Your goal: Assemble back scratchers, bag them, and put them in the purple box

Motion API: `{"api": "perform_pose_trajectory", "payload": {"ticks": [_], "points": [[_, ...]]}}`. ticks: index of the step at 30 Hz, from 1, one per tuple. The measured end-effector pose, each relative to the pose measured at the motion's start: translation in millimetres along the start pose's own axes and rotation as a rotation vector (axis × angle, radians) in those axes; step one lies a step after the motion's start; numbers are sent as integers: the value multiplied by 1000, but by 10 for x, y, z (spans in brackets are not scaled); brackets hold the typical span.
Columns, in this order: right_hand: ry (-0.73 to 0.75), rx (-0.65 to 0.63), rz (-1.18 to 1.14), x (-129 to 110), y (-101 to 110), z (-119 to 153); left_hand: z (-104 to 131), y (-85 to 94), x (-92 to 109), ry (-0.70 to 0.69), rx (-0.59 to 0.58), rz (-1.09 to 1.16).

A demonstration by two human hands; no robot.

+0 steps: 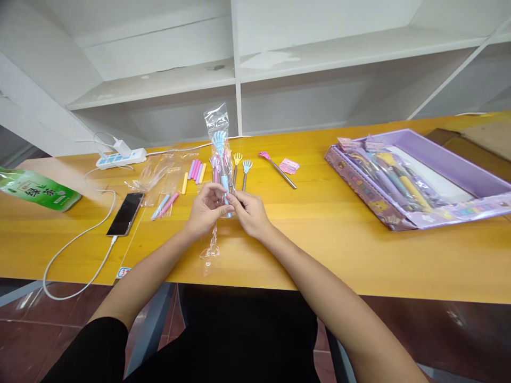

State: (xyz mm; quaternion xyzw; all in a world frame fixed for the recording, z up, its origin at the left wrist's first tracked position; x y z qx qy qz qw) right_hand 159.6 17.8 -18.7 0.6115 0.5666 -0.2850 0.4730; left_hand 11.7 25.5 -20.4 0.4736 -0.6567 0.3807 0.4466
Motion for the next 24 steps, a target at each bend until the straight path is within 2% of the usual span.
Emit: {"api": "perform_pose_trajectory", "payload": {"ticks": [9,15,19,24], "points": [[19,9,19,-1,12,-5,-40,69,62,32,-21,-45],[-53,1,16,85,50,-41,-43,80,95,10,-88,-136],[-166,-12,-152,165,47,-61,-10,44,73,41,-144,-147],[-304,38,-370,282,44,-93,85,-87,31,103,-320,-133]]}}
Point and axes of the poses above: each hand's wrist, its own z-axis away from the middle knuckle, its own y-axis out of the back of the hand, x = y × z, the point moved 5 cm from there along -z, towards the middle knuckle, and after that the axes turned 1 degree about z, right-handed, at the moved point
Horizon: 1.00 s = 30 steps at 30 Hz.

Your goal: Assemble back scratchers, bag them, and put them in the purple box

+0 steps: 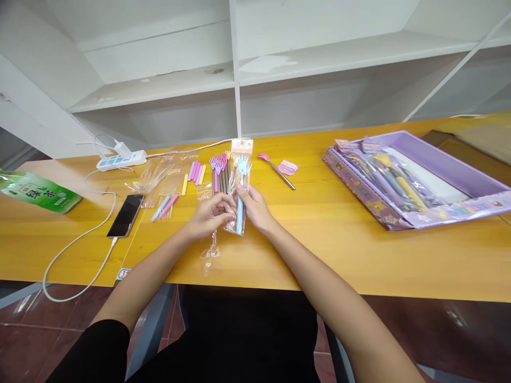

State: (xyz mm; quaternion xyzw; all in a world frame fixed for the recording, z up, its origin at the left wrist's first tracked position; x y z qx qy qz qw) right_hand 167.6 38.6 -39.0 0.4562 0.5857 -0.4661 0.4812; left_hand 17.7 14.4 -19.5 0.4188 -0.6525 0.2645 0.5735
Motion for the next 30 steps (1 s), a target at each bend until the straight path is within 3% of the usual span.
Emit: {"api": "perform_pose_trajectory", "payload": {"ticks": [3,6,10,14,30], "points": [[-46,63,-36,42,57,-35,11,-32,-25,7,-42,-38],[-55,60,-31,47,75,-38,-16,79,-39,17,85,-81],[-77,-159,28,33,-68,34,-55,307,56,-84,370,-58],[-25,-344,78,2,-233,144,-54,407,152,-165,511,-20],[28,-489,242,18,-338,217,-43,625,178,-193,617,-7]]}}
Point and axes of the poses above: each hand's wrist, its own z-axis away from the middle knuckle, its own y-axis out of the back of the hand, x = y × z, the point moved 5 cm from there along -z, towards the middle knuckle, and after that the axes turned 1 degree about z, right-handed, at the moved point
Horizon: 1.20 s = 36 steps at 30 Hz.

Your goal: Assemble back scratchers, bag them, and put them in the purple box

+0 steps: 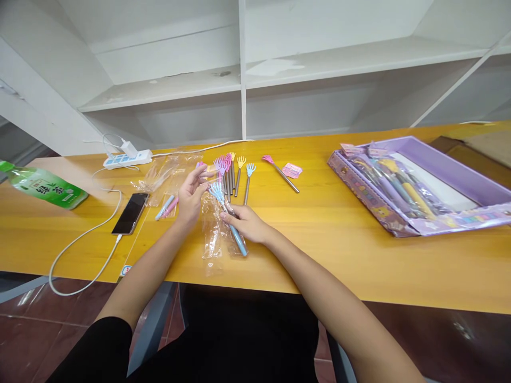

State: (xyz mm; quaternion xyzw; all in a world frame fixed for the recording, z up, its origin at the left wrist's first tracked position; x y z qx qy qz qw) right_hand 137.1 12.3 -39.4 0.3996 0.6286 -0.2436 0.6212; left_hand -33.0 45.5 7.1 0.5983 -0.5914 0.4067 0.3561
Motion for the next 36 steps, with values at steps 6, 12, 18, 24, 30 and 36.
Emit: {"api": "perform_pose_trajectory", "payload": {"ticks": [6,12,18,24,30,36], "points": [[7,-21,6,-3,-6,0,-20,33,-54,-24,17,-26],[11,-32,13,11,-20,-1,-49,73,-60,-49,20,-74],[6,-36,-43,-10,8,12,-72,77,-27,-97,-24,-100],[-1,-34,-53,-36,24,23,-92,105,-94,-103,-33,-24],[-8,-29,-75,-59,29,32,-86,110,-124,-44,-21,-18],[8,-17,-68,-62,45,34,-89,102,-42,-84,0,-30]]}}
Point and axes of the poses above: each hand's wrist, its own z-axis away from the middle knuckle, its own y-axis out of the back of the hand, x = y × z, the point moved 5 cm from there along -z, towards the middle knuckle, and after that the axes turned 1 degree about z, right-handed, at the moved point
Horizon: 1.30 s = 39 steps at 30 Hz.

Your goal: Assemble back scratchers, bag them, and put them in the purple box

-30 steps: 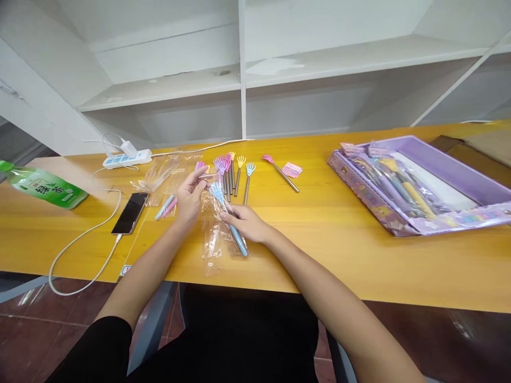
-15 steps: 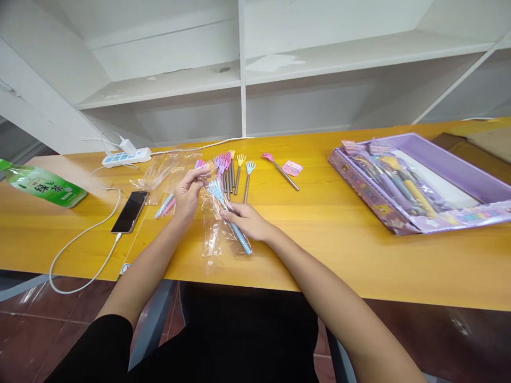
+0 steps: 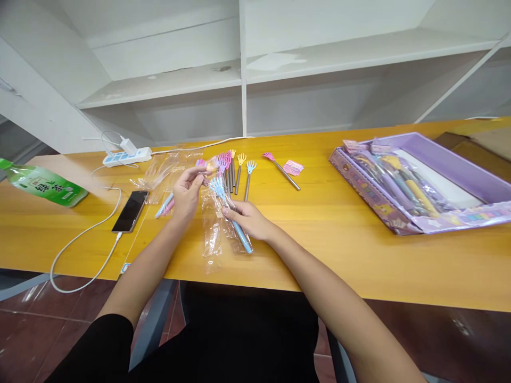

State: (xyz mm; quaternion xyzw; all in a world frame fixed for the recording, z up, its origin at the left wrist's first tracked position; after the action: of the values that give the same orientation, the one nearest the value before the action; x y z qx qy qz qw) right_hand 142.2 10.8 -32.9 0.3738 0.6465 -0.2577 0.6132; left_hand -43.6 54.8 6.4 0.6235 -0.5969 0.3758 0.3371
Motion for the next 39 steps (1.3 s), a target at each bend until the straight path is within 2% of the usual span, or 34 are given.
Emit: {"api": "perform_pose_trajectory", "payload": {"ticks": [8,10,14,19,26,34,37,39], "points": [[25,5,57,0,30,-3,-16,21,19,-46,70,-65],[6,-33,102,4,12,2,-22,54,-7,-56,116,-83],[-37,-190,188,17,-84,18,-43,122,-117,28,188,7],[-34,-195,206,8,-104,12,-32,139,-114,33,230,70],[1,-102,204,14,-51,7,-23,79,-217,145,118,63],[0,-70,232,46,-36,-7,-25,-94,-278,248,-51,172],[11,-75,255,31,-40,-13,-4,-109,-325,312,-61,232],[16,-106,281,1,-6,-41,11,-87,-353,307,-25,213]]}}
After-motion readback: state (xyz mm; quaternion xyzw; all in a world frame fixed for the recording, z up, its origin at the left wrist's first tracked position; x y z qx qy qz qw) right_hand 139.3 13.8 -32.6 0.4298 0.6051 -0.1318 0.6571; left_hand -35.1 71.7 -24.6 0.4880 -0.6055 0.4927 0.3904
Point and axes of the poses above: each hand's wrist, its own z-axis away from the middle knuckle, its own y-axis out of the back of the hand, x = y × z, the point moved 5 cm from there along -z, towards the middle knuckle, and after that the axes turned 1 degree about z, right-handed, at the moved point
